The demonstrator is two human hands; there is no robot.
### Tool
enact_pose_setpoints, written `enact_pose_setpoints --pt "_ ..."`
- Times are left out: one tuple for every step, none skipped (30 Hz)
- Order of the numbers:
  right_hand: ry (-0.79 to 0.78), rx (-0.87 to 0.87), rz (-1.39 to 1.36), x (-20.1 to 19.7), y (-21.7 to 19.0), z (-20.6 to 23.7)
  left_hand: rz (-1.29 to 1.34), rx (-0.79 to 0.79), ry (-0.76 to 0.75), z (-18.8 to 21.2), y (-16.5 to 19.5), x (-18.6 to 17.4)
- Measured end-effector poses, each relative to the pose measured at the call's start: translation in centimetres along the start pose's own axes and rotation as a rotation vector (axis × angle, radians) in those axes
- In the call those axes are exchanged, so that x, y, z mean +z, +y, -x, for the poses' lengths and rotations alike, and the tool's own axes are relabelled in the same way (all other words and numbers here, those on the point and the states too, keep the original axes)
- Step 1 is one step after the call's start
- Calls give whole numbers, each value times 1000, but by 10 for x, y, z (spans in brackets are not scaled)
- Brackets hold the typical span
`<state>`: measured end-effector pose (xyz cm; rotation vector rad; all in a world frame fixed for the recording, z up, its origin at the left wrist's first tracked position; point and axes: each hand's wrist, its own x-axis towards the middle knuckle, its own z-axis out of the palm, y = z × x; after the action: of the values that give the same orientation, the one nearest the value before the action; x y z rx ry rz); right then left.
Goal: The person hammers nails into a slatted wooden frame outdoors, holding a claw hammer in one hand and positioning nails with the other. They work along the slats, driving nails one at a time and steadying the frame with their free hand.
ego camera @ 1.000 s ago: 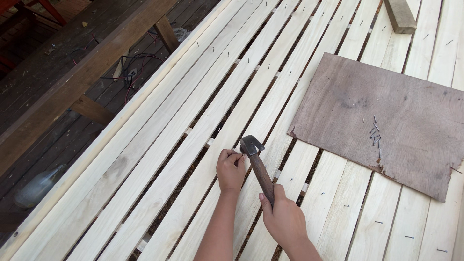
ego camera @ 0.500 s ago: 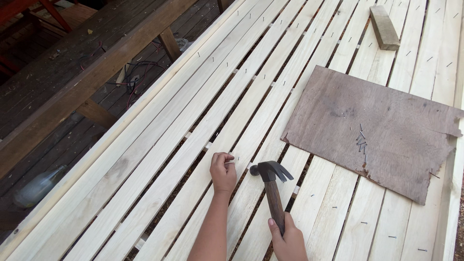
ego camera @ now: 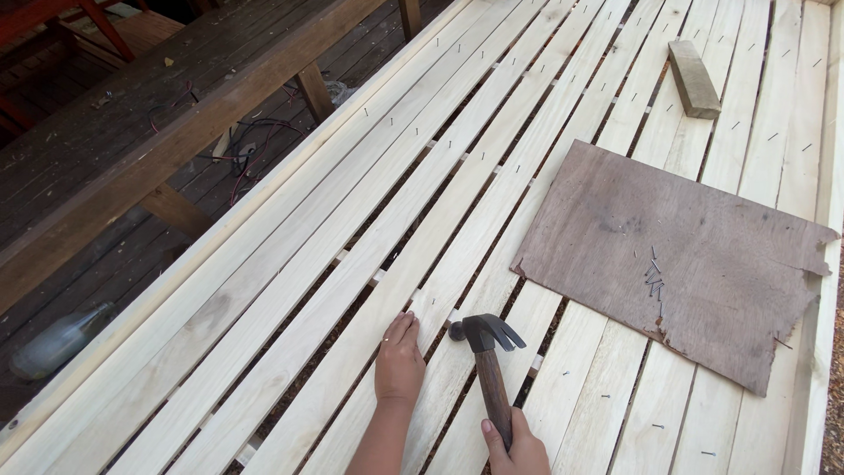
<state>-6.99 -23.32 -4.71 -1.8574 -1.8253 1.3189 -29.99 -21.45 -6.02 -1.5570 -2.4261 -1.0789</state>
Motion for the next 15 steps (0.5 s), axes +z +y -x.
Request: enact_pose_setpoints --pt "1 -1 -15 -3 -9 2 14 -17 -11 -1 -1 0" --pt "4 -1 -32 -6 -20 4 27 -31 -23 -2 -1 0" --pt "27 -36 -23 -11 -32 7 40 -46 -40 -1 -1 -1" --pt "50 -69 -14 -17 -44 8 45 -49 -35 -1 -1 -2" --pt "74 -103 -5 -24 -57 9 50 -52 -30 -1 0 -2" --pt "85 -135 -29 -32 -68 11 57 -54 -24 -1 0 -2" --pt "97 -168 -52 -39 -79 12 42 -54 -27 -1 1 -2" --pt "109 -204 -75 -44 -87 15 26 -54 -28 -1 2 -2" --pt "152 -261 -95 -46 -94 18 10 -54 -27 -1 2 -1" --pt "194 -318 -117 -47 -99 20 9 -51 -28 -1 2 -1" --pt "236 -374 -139 -46 -103 22 8 -48 -29 -1 2 -1" --pt "232 -382 -128 -43 -106 25 6 -44 -30 -1 1 -1" --pt "229 -391 -118 -38 -108 27 15 -42 -29 -1 1 -1" --pt "229 -400 -108 -34 -110 27 25 -37 -27 -1 1 -1" --pt "152 -301 15 -31 -114 23 36 -31 -22 -2 1 -1"
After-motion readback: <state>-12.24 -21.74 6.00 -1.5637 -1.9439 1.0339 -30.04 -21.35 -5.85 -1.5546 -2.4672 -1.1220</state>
